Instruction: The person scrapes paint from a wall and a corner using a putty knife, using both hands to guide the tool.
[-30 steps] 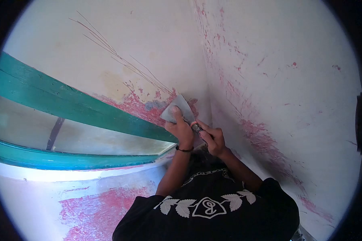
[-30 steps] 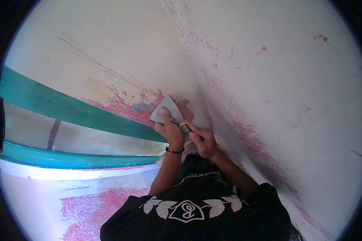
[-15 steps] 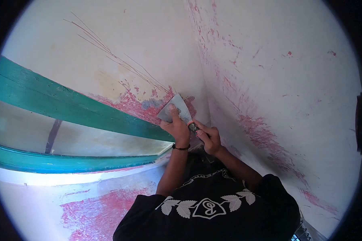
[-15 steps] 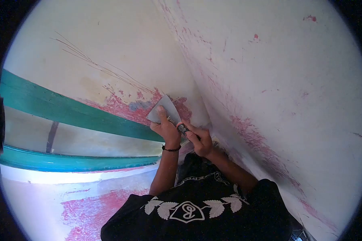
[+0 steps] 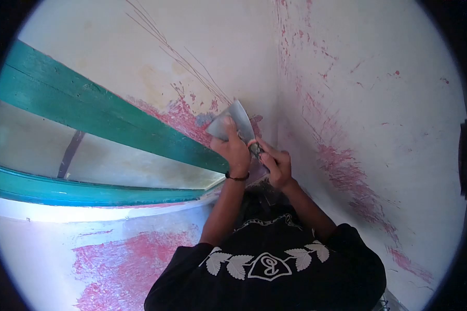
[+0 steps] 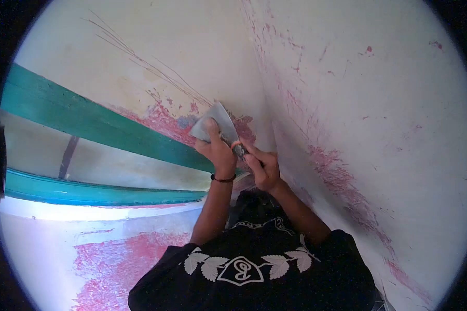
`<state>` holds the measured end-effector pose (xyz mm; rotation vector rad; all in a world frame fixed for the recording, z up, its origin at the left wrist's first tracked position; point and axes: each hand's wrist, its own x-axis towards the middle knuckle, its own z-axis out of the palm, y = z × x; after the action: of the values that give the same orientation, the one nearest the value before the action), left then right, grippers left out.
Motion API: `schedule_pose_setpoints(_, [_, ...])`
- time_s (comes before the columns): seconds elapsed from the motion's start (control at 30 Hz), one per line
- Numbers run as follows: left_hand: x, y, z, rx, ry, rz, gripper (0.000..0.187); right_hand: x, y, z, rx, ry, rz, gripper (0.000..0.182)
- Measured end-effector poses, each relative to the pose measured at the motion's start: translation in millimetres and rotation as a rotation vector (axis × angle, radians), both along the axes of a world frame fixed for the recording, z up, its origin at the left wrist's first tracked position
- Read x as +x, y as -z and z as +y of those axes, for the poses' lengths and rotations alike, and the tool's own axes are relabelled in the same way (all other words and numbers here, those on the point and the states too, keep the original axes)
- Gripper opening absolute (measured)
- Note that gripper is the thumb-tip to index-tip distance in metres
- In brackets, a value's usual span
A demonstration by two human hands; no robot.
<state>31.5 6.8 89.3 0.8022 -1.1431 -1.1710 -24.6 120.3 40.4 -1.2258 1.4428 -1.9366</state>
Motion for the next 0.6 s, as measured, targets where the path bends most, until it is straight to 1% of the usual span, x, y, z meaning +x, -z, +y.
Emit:
schedule_pose_setpoints(0.03, [-3.7,-11.6,-1.3,-0.033,0.017,0.061,0.029,-1.4,-1.8,-4.2,-0.013,-0.004,-0.011,0.045])
schedule_pose_setpoints(0.1, [-3.6,-9.9,-2.1,-0.059,-0.004,0.056,0.029,-5.7,-6.3,-8.2,-0.029,-0.006,-0.004,0.044])
schedule_pose_setpoints(0.17, [-0.5,1.8,1.4,-0.051,-0.028,0.030,0.030,2.0,-6.0,-0.7,-0.026,-0.003,0.016,0.044])
schedule_pose_setpoints(0.23, [0.9,17.9,9.1,-0.001,-0.067,-0.022,0.031,7.3,6.7,8.9,0.010,-0.007,-0.028,0.044])
schedule_pose_setpoints(0.27, [0.9,19.5,7.7,0.029,-0.045,-0.018,0.031,9.0,12.4,10.4,0.030,-0.013,-0.054,0.044])
schedule_pose_setpoints(0.33, [2.9,15.3,9.1,0.098,-0.003,-0.017,0.032,6.5,1.4,6.0,-0.002,-0.015,-0.058,0.044])
schedule_pose_setpoints(0.43, [4.7,-9.1,3.5,0.015,0.068,-0.083,0.032,5.8,-12.0,5.1,0.006,-0.010,-0.065,0.042])
schedule_pose_setpoints(0.53, [4.3,-11.0,1.3,0.003,0.046,-0.101,0.031,4.4,-13.0,5.9,0.026,-0.020,-0.030,0.041])
schedule_pose_setpoints(0.6, [2.1,5.9,5.1,0.060,0.022,0.017,0.027,5.4,-4.5,8.5,0.039,-0.023,-0.033,0.041])
